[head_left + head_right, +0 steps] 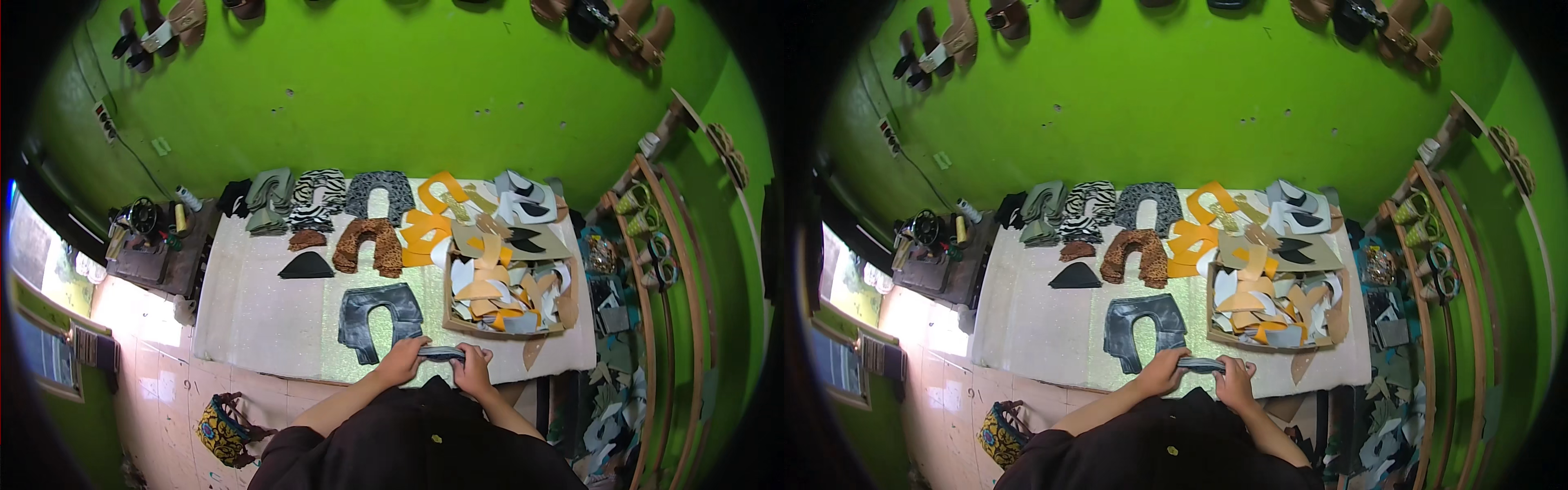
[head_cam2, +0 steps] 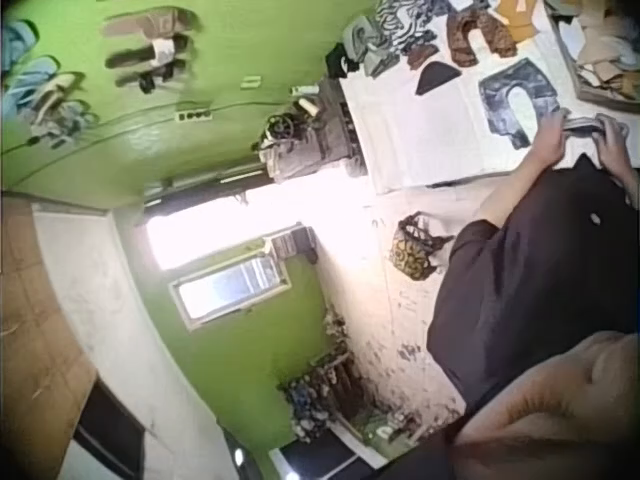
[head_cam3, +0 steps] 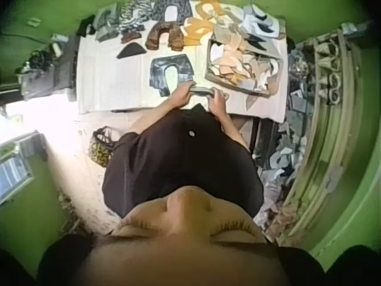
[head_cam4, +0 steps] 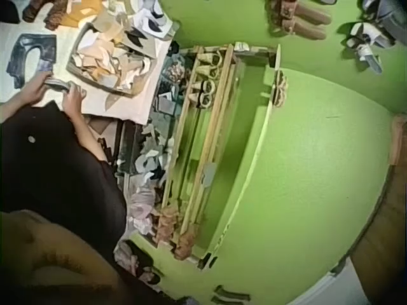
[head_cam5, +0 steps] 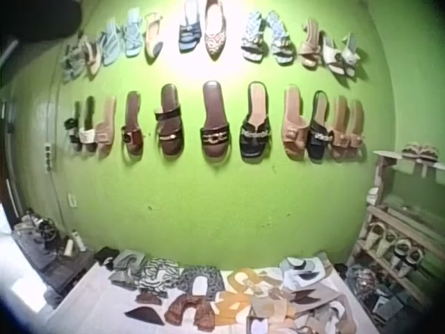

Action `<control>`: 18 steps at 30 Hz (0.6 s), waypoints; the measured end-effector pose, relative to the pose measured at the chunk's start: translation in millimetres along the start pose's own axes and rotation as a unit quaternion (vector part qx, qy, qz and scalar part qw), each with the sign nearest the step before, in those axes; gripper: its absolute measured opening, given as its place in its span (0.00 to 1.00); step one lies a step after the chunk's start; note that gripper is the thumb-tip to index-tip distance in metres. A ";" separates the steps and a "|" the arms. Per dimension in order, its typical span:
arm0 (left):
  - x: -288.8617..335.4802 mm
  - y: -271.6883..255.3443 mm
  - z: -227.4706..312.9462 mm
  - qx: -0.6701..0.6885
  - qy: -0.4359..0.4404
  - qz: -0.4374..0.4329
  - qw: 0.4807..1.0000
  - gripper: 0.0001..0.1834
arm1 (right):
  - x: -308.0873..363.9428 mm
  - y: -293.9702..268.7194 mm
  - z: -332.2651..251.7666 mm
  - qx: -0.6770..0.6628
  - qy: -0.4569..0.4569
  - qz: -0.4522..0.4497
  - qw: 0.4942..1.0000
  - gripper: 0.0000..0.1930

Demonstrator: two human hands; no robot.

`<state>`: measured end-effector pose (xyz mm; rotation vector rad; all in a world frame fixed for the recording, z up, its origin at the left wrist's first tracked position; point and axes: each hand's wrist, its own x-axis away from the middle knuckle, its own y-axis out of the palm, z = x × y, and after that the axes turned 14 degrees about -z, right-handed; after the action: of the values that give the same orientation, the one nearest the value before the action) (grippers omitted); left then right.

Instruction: The recorder is sorting and matching various cut shoe upper components on a workbench.

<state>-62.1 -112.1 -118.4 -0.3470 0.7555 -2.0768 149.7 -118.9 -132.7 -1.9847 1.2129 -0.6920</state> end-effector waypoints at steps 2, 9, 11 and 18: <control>9.9 -14.9 -8.0 0.058 -0.034 0.040 0.997 0.28 | -7.3 -4.7 -16.7 -0.062 -0.016 0.043 0.997 0.18; 46.6 -79.5 -17.0 0.165 -0.114 0.144 0.969 0.33 | -57.8 7.7 -85.9 -0.167 -0.055 0.062 0.982 0.22; 60.1 -103.2 -16.8 0.199 -0.134 0.172 0.955 0.33 | -75.1 22.6 -102.1 -0.180 -0.061 0.053 0.980 0.22; 135.1 -155.6 -77.4 0.085 -0.164 0.273 0.944 0.31 | -141.0 71.7 -187.6 -0.130 -0.136 0.021 0.982 0.17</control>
<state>-279.3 -124.8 -85.0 -0.3309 0.4045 -1.4948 -85.7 -67.8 -85.7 -2.1726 1.2214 -0.2380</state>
